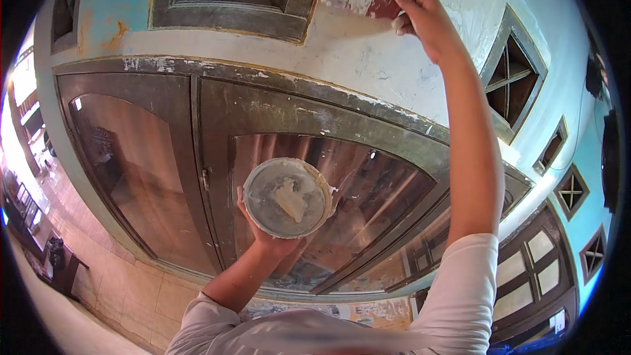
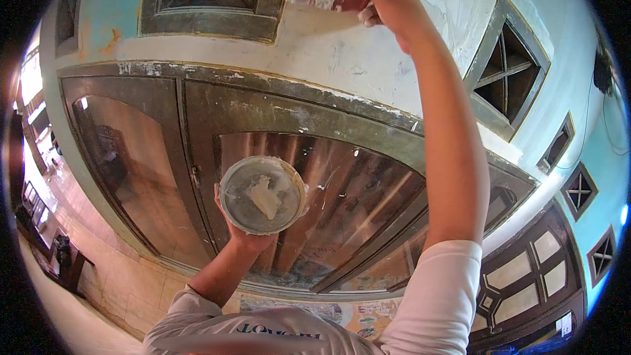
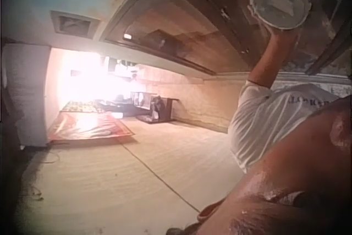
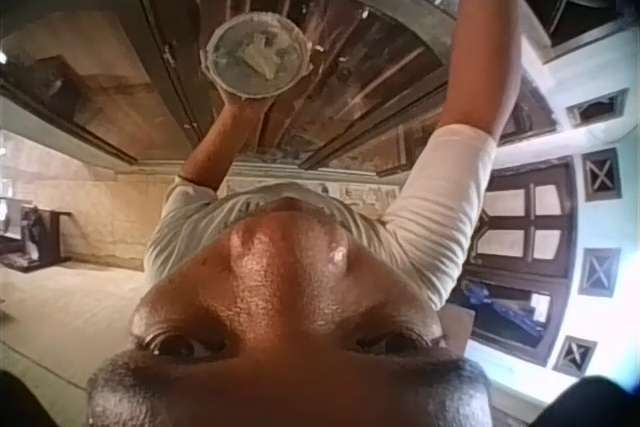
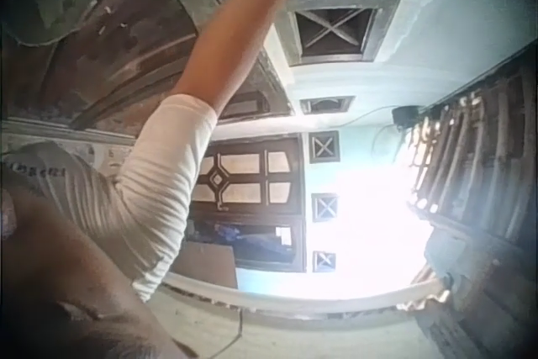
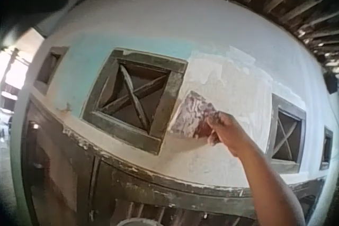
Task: Applying wall putty to fill and smooth areas of a wall using a putty knife.
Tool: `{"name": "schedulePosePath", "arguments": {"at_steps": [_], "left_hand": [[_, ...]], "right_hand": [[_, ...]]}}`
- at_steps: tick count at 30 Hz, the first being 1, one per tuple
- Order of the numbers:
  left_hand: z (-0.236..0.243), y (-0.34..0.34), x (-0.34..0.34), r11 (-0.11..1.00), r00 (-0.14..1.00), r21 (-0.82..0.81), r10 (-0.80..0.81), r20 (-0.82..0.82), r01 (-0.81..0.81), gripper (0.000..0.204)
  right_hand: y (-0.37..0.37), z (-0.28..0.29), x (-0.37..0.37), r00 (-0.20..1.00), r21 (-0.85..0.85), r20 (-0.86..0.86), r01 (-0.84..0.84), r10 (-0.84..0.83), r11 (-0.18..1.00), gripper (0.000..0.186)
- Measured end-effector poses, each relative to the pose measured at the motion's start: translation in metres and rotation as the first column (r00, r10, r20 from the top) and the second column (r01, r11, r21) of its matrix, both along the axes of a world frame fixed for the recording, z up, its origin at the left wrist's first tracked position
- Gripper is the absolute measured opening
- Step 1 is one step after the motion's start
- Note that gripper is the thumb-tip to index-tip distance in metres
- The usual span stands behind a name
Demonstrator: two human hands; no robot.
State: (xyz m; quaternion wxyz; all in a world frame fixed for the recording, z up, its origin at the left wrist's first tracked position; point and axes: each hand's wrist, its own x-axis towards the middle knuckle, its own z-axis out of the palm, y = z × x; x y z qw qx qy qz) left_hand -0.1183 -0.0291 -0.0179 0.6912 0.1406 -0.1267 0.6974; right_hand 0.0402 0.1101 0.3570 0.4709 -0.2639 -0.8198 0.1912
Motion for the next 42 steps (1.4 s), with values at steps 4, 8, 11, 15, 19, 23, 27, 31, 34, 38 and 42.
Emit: {"name": "schedulePosePath", "arguments": {"at_steps": [4, 8, 11, 15, 19, 23, 27, 31, 34, 38, 42], "left_hand": [[-0.013, -0.007, -0.011, 0.993, 0.992, -0.032, 0.114, -0.045, -0.116, 0.075], [-0.009, -0.010, -0.015, 0.981, 0.986, -0.141, 0.118, -0.116, -0.134, 0.080], [-0.022, -0.009, -0.018, 0.967, 0.951, -0.021, 0.247, -0.188, -0.256, 0.077], [-0.024, -0.008, -0.021, 0.978, 0.979, -0.116, 0.160, -0.127, -0.175, 0.080], [-0.022, -0.007, -0.021, 0.985, 0.998, -0.163, 0.048, -0.047, -0.055, 0.079], [-0.022, -0.005, -0.018, 0.988, 0.999, -0.151, 0.034, -0.033, -0.039, 0.078], [-0.024, -0.001, -0.012, 0.988, 0.995, -0.138, 0.065, -0.070, -0.074, 0.077], [-0.025, -0.003, -0.010, 0.991, 0.995, -0.119, 0.044, -0.087, -0.054, 0.078], [-0.023, -0.008, -0.008, 0.994, 0.988, -0.065, 0.082, -0.128, -0.091, 0.081], [-0.019, -0.007, -0.007, 0.999, 0.989, -0.008, 0.034, -0.144, -0.036, 0.084], [-0.031, 0.000, -0.004, 0.997, 0.994, -0.075, 0.024, -0.110, -0.032, 0.088]], "right_hand": [[0.017, 0.027, -0.011, 0.997, 0.074, 0.039, 0.060, -0.063, 0.995, 0.027], [0.018, 0.032, -0.018, 0.991, 0.121, 0.045, 0.123, -0.129, 0.985, 0.027], [0.013, 0.036, -0.006, 0.979, 0.149, 0.090, 0.168, -0.182, 0.975, 0.027], [-0.015, 0.032, 0.003, 0.962, 0.215, 0.064, 0.247, -0.266, 0.945, 0.028], [-0.055, 0.045, 0.005, 0.953, 0.253, 0.094, 0.257, -0.288, 0.933, 0.026], [-0.087, 0.028, -0.005, 0.979, 0.310, -0.090, 0.202, -0.182, 0.929, 0.024], [-0.074, 0.018, -0.001, 0.972, 0.436, -0.181, -0.060, 0.153, 0.898, 0.021], [-0.065, 0.001, -0.004, 0.988, 0.895, 0.065, 0.005, -0.142, 0.446, 0.032], [-0.056, -0.006, 0.003, 0.908, 0.984, 0.079, -0.004, -0.411, 0.180, 0.051], [-0.033, -0.005, 0.010, 0.908, 0.967, 0.088, 0.020, -0.409, 0.253, 0.047], [-0.025, 0.005, -0.002, 0.903, 0.994, 0.027, 0.023, -0.430, 0.111, 0.045]]}}
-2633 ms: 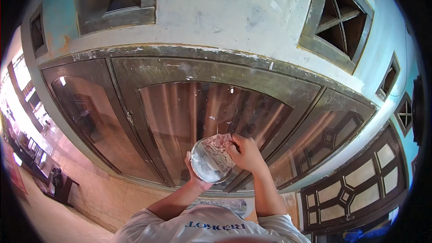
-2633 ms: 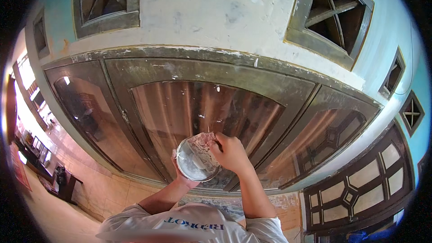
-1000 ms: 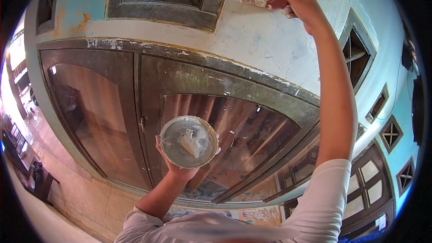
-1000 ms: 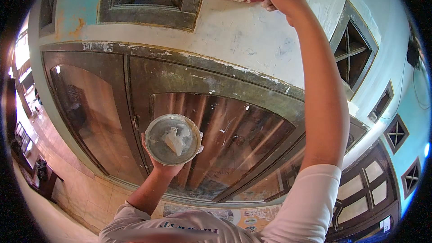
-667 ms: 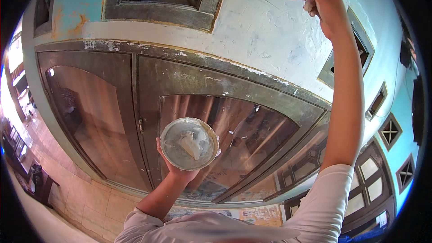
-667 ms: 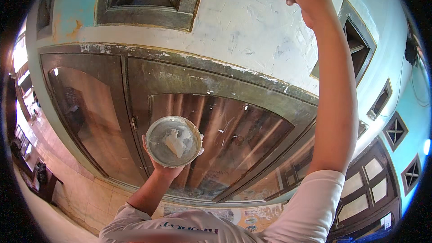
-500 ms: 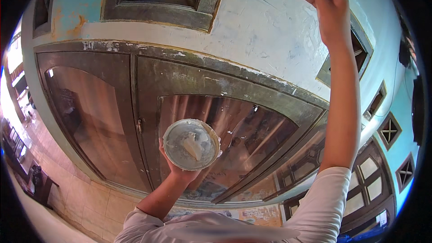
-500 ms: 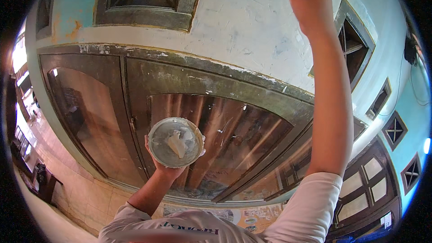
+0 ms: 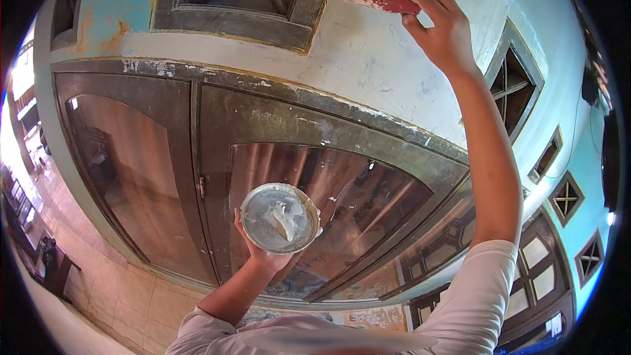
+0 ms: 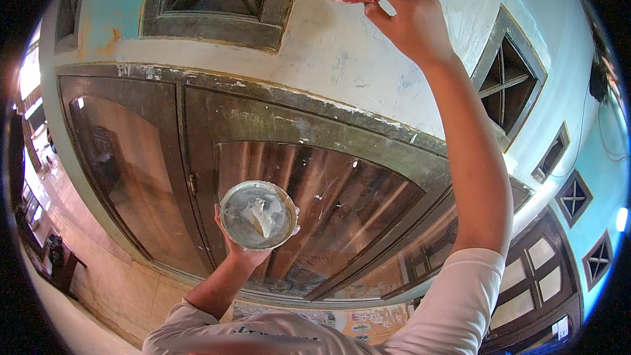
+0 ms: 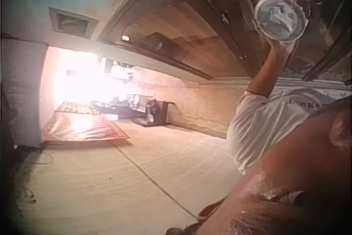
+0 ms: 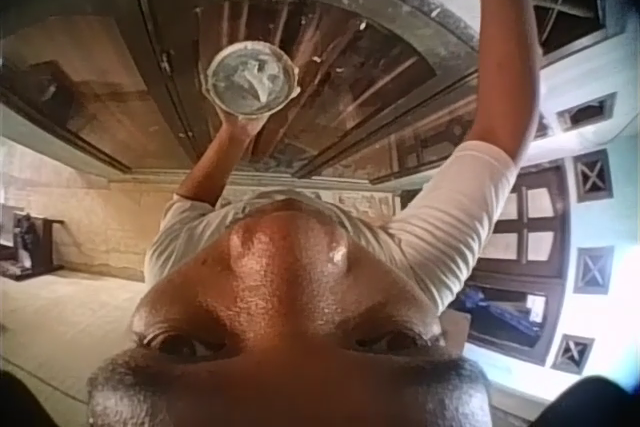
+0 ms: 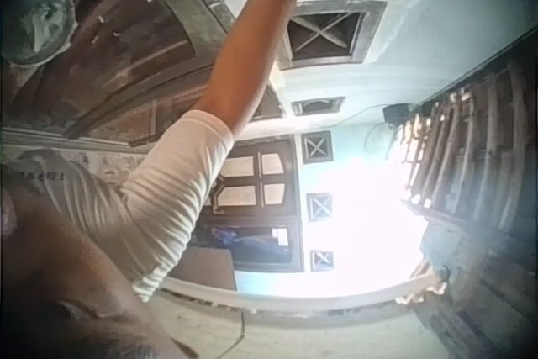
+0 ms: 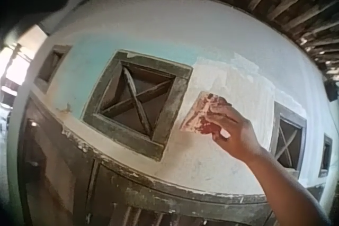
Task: Applying wall putty to fill and smooth areas of a wall using a putty knife.
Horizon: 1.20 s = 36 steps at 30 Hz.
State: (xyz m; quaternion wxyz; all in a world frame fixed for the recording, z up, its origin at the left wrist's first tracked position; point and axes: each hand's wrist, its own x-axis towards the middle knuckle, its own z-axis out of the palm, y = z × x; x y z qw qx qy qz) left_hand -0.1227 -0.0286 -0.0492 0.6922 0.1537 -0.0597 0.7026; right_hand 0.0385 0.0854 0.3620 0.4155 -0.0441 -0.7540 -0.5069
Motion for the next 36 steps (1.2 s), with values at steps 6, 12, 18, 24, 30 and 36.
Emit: {"name": "schedulePosePath", "arguments": {"at_steps": [6, 12, 18, 24, 30, 36], "left_hand": [[-0.005, 0.003, 0.004, 1.000, 0.999, 0.004, 0.028, 0.033, -0.029, 0.089], [-0.011, 0.007, 0.003, 0.999, 0.999, 0.019, 0.048, 0.012, -0.048, 0.089], [-0.005, 0.008, 0.006, 0.998, 0.999, 0.044, 0.050, 0.015, -0.051, 0.091], [0.005, 0.006, 0.006, 0.986, 0.999, 0.165, 0.004, 0.038, -0.011, 0.093], [0.004, 0.011, 0.006, 0.991, 0.998, 0.122, 0.061, 0.012, -0.062, 0.092], [-0.012, 0.019, 0.002, 0.996, 0.995, -0.018, 0.083, 0.060, -0.082, 0.091]], "right_hand": [[0.009, 0.007, -0.012, 0.997, -0.010, 0.080, -0.021, 0.022, 1.000, 0.046], [0.002, 0.009, -0.024, 0.971, -0.005, 0.146, -0.188, 0.187, 0.982, 0.018], [0.021, 0.009, -0.013, 0.992, -0.045, 0.111, 0.057, -0.052, 0.997, 0.044], [0.023, 0.017, -0.005, 0.969, 0.116, 0.144, 0.185, -0.201, 0.976, 0.044], [0.017, 0.024, -0.008, 0.894, 0.437, 0.098, 0.355, -0.436, 0.826, 0.033], [0.009, 0.025, -0.014, 0.848, 0.451, 0.146, 0.400, -0.509, 0.797, 0.031]]}}
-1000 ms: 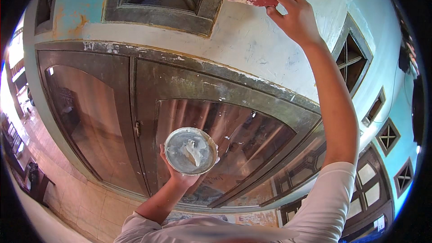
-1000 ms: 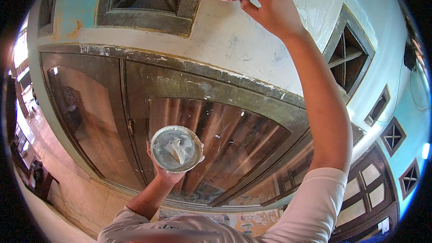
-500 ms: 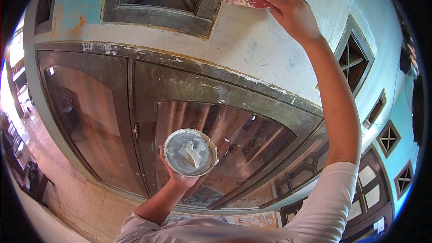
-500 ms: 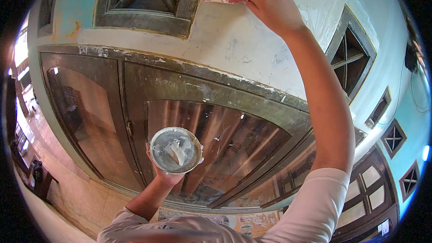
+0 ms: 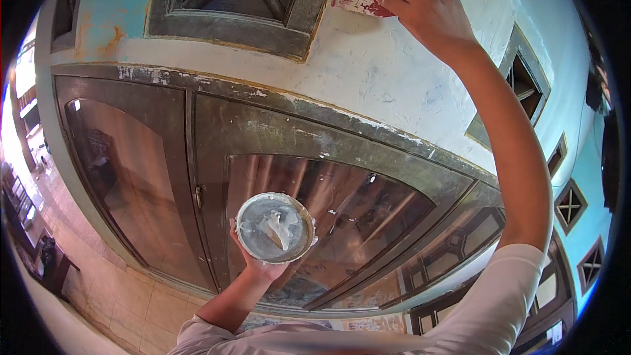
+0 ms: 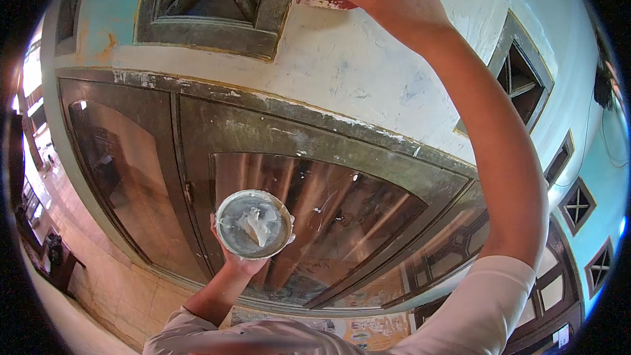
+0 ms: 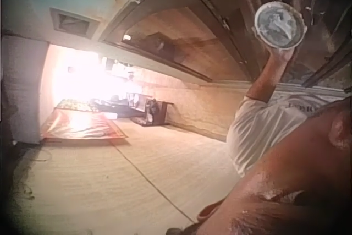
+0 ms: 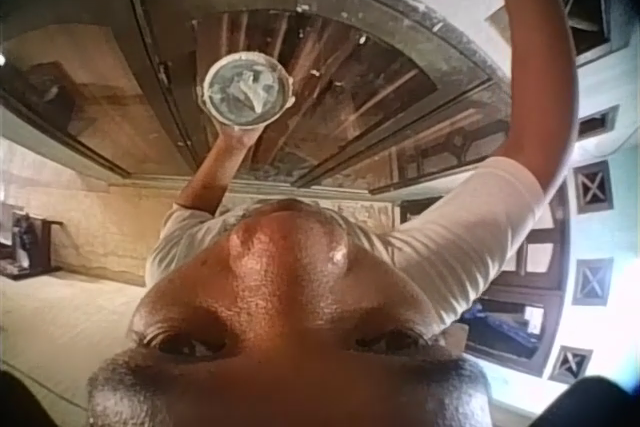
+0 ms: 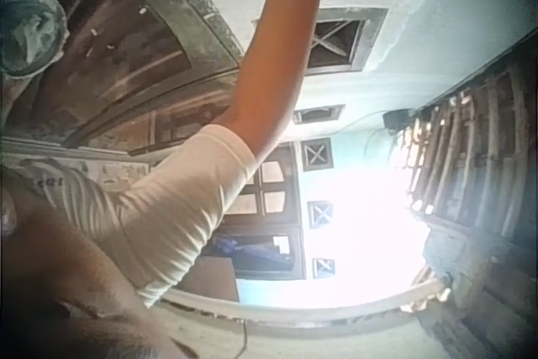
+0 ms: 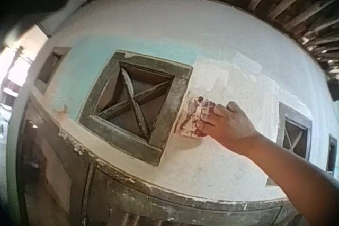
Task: Applying wall putty to fill and smooth areas of a wall using a putty knife.
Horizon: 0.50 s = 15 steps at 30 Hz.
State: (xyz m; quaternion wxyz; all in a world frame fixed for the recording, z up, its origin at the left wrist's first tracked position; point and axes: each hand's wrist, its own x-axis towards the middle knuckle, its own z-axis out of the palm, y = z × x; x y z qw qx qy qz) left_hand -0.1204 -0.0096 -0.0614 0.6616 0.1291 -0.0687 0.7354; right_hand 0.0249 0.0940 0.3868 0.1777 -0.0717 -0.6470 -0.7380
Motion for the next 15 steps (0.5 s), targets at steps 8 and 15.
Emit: {"name": "schedulePosePath", "arguments": {"at_steps": [8, 15], "left_hand": [[0.018, -0.020, -0.002, 0.973, 0.996, 0.215, -0.091, -0.003, 0.090, 0.093], [0.000, -0.029, -0.007, 0.998, 1.000, 0.057, -0.015, -0.014, 0.016, 0.089]], "right_hand": [[-0.011, -0.002, -0.006, 0.984, -0.084, -0.036, 0.172, -0.175, 0.982, 0.036], [-0.043, 0.012, -0.006, 0.977, -0.083, -0.106, -0.192, 0.183, 0.978, 0.016]]}}
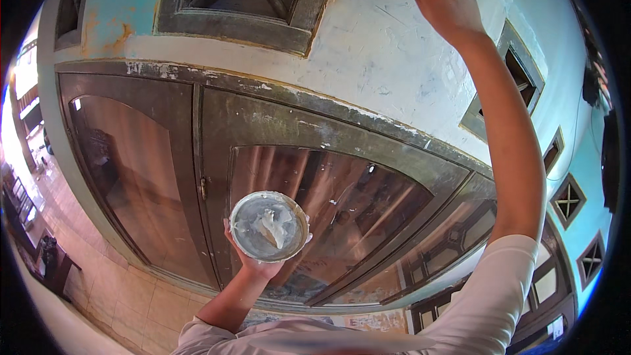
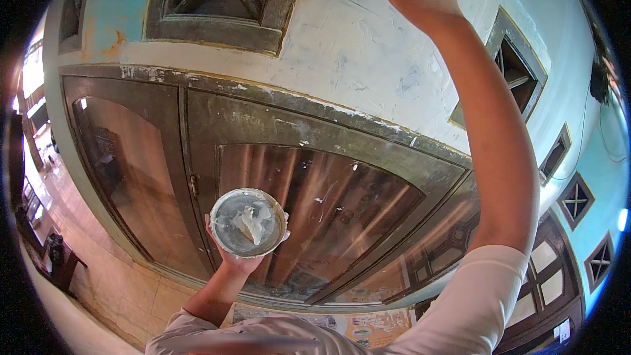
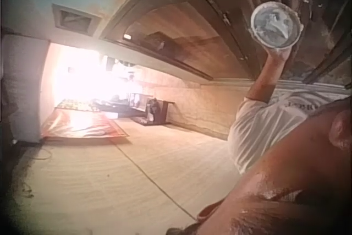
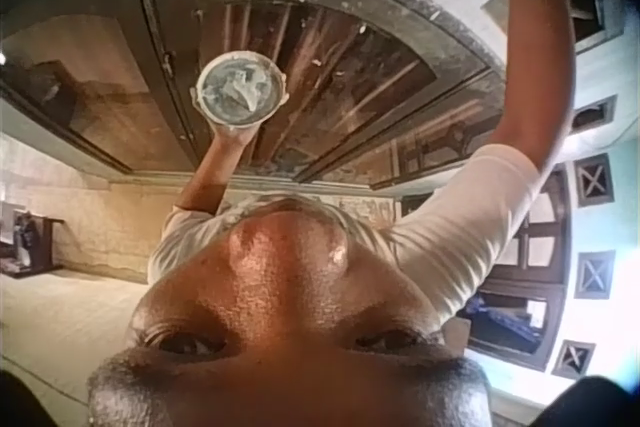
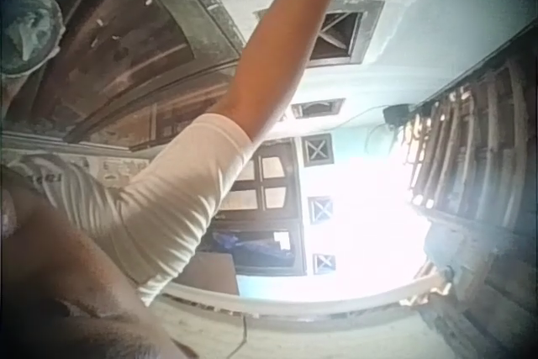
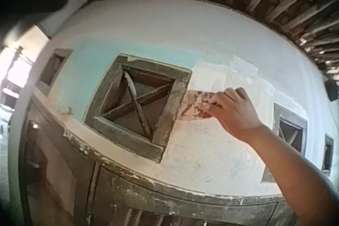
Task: Applying wall putty to fill and smooth areas of a wall using a putty knife.
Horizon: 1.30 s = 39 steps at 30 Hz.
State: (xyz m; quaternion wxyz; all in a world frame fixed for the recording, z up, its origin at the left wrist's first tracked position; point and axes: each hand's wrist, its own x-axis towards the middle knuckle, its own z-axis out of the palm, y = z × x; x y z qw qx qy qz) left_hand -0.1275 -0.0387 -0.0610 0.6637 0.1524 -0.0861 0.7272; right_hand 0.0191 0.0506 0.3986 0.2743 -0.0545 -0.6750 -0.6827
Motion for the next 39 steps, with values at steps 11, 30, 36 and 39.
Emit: {"name": "schedulePosePath", "arguments": {"at_steps": [11, 30, 36, 39], "left_hand": [[-0.003, -0.004, 0.001, 0.999, 0.999, -0.036, -0.035, 0.037, 0.036, 0.092], [0.008, -0.007, 0.008, 0.985, 0.986, 0.086, -0.155, 0.062, 0.150, 0.100], [0.001, -0.009, 0.003, 0.992, 0.994, 0.073, -0.104, -0.030, 0.106, 0.095], [-0.018, -0.005, -0.003, 0.999, 0.999, -0.037, -0.030, 0.017, 0.031, 0.089]], "right_hand": [[0.012, -0.001, 0.005, 0.998, -0.022, -0.015, -0.067, 0.066, 0.998, 0.027], [0.050, -0.020, 0.020, 0.988, 0.150, -0.080, 0.144, -0.133, 0.978, 0.055], [0.061, -0.031, 0.016, 0.972, 0.127, -0.068, 0.230, -0.223, 0.965, 0.048], [0.058, -0.029, 0.028, 0.981, 0.148, -0.090, 0.186, -0.174, 0.971, 0.048]]}}
